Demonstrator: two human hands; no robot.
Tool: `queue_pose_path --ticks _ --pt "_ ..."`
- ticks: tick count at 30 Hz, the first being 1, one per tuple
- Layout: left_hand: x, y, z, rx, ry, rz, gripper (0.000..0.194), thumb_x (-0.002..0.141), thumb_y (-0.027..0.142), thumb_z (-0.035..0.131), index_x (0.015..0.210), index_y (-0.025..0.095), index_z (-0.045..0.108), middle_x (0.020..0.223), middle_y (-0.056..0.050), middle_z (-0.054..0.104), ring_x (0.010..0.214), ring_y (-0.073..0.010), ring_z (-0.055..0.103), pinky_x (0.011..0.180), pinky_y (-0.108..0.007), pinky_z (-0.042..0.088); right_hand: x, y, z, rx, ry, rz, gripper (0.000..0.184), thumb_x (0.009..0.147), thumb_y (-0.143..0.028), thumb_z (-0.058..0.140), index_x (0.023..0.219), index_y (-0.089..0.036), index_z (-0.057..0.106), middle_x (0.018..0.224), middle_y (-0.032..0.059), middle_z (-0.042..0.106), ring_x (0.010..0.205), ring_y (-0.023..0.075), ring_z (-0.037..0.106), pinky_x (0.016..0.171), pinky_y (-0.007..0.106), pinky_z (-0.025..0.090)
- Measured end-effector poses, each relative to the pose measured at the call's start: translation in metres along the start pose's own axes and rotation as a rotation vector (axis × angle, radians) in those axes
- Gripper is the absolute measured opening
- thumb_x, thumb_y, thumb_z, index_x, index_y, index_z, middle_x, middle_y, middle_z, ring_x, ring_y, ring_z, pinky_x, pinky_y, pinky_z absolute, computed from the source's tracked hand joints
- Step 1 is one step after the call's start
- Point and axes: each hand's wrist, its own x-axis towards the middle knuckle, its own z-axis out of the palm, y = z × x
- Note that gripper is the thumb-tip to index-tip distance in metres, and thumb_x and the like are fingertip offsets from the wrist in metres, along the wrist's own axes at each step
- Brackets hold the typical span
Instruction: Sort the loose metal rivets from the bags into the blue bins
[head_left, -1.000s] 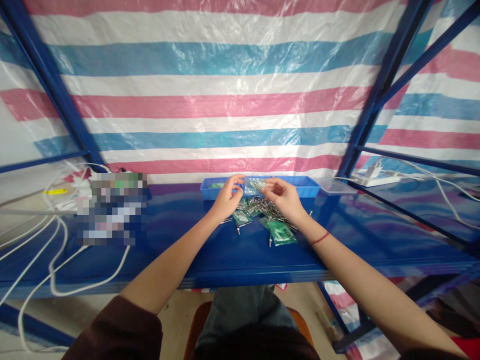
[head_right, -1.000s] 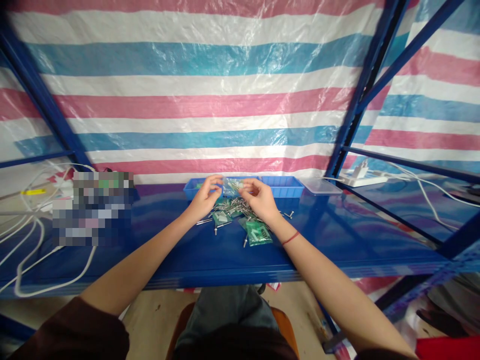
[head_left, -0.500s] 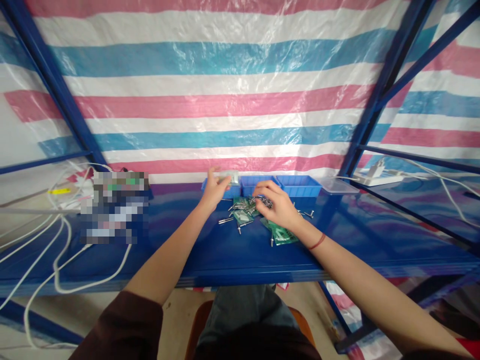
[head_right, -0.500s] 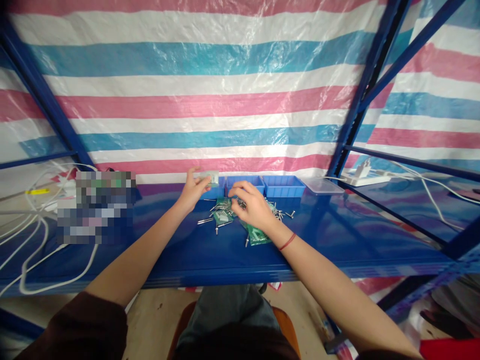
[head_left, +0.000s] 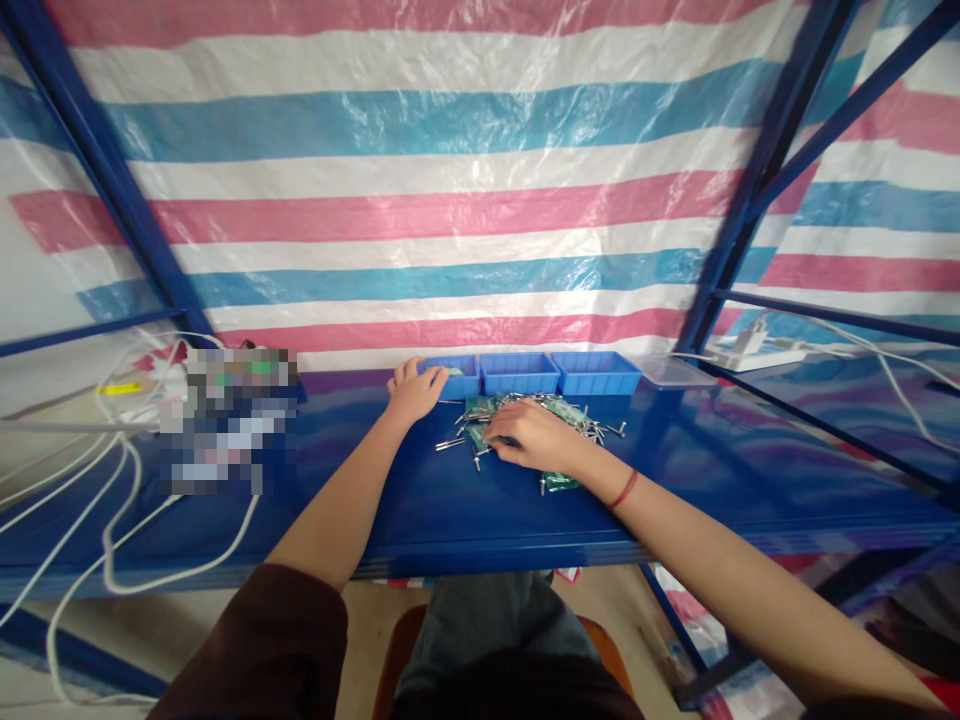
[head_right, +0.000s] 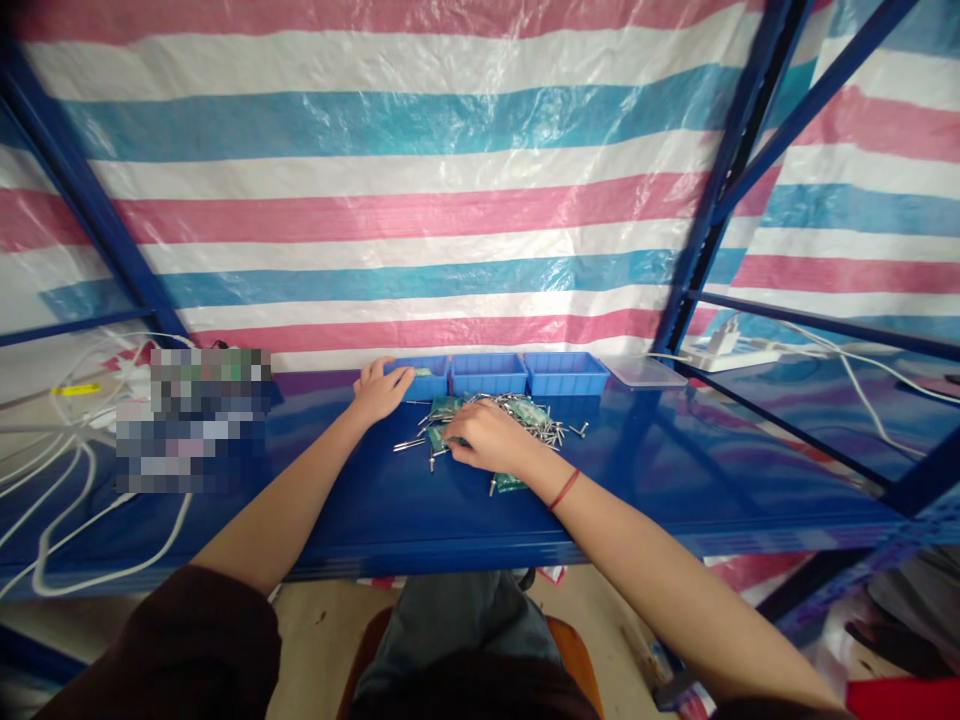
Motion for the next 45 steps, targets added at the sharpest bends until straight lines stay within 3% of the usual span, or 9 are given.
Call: queue_pose_path --ticks 9,13,16,19,28,32,35,42,45 --pt "-0.007 0.013 -0.003 -0.053 -0.018 0.138 0.044 0.091 0.047 0.034 0.13 0.03 0.045 0.139 -0.006 0.046 0.136 -0.0336 0.022 0.102 -0.068 0.003 0.003 -0.002 -0.001 0.183 0.243 0.28 0.022 0.086 -0.022 0.046 0.09 -0.018 0.067 0.083 0.0054 0.07 0.075 0.0175 0.062 0.072 0.03 0.044" --pt "-0.012 0.03 -0.012 -0.218 0.094 0.273 0.039 0.091 0.042 0.035 0.113 0.02 0.06 0.12 -0.01 0.061 0.121 -0.0277 0.045 0.105 -0.048 0.027 0.003 0.011 0.002 0.568 0.441 0.558 0.023 0.083 -0.035 0.05 0.087 -0.017 0.065 0.067 0.0025 0.066 0.061 0.0164 0.061 0.058 0.028 0.046" --pt "-0.021 0.046 -0.01 -0.49 -0.119 0.324 0.045 0.092 0.047 0.031 0.105 0.019 0.063 0.097 -0.006 0.068 0.09 -0.02 0.062 0.085 -0.033 0.046 0.004 0.02 0.003 0.886 0.486 0.652 0.025 0.077 -0.04 0.057 0.086 -0.017 0.061 0.068 0.0028 0.065 0.063 0.0169 0.064 0.055 0.028 0.049" --pt "-0.031 0.059 0.0 -0.602 -0.249 0.346 0.039 0.083 0.048 0.052 0.101 0.016 0.066 0.09 -0.005 0.069 0.077 -0.0181 0.062 0.071 -0.028 0.048 0.005 0.023 0.003 1.016 0.494 0.65 0.029 0.073 -0.043 0.063 0.086 -0.018 0.06 0.069 0.002 0.065 0.066 0.0163 0.064 0.06 0.029 0.053" --pt "-0.04 0.071 -0.008 -0.533 0.101 0.54 0.015 0.085 0.024 0.054 0.092 0.019 0.067 0.089 -0.005 0.065 0.085 -0.0166 0.059 0.078 -0.031 0.047 0.007 0.011 -0.006 1.112 0.58 0.797 0.038 0.083 -0.054 0.047 0.097 -0.02 0.057 0.091 0.0068 0.062 0.062 0.014 0.063 0.051 0.027 0.053" --pt "-0.044 0.072 -0.013 -0.51 0.101 0.645 0.029 0.085 0.01 0.046 0.102 0.025 0.065 0.108 -0.005 0.059 0.103 -0.0168 0.056 0.092 -0.034 0.043 0.004 0.012 -0.006 1.195 0.354 0.737 0.03 0.073 -0.042 0.064 0.086 -0.015 0.06 0.081 0.0069 0.065 0.066 0.0132 0.062 0.059 0.025 0.052" --pt "-0.043 0.072 -0.011 -0.557 0.079 0.561 0.04 0.085 0.009 0.044 0.118 0.026 0.058 0.116 -0.006 0.057 0.105 -0.0176 0.055 0.093 -0.034 0.043 0.004 0.015 -0.002 1.142 0.385 0.66 0.029 0.066 -0.032 0.07 0.087 -0.016 0.058 0.075 0.0024 0.065 0.065 0.0123 0.061 0.063 0.027 0.051" --pt "-0.038 0.074 -0.004 -0.991 -0.253 0.032 0.055 0.094 0.05 0.023 0.12 0.013 0.055 0.068 -0.005 0.064 0.058 -0.0132 0.06 0.057 -0.025 0.048 -0.003 0.019 -0.009 0.351 0.561 0.28 0.003 0.079 -0.02 0.056 0.08 -0.019 0.059 0.097 0.0082 0.068 0.091 0.0207 0.062 0.084 0.039 0.046" --pt "-0.039 0.079 -0.005 -1.101 -0.289 0.027 0.044 0.088 0.047 0.045 0.115 0.015 0.058 0.079 -0.005 0.066 0.067 -0.0142 0.063 0.062 -0.026 0.049 -0.006 0.017 -0.012 0.126 0.477 0.138 0.012 0.081 -0.014 0.051 0.085 -0.02 0.061 0.104 0.0087 0.066 0.101 0.0224 0.059 0.09 0.041 0.043"
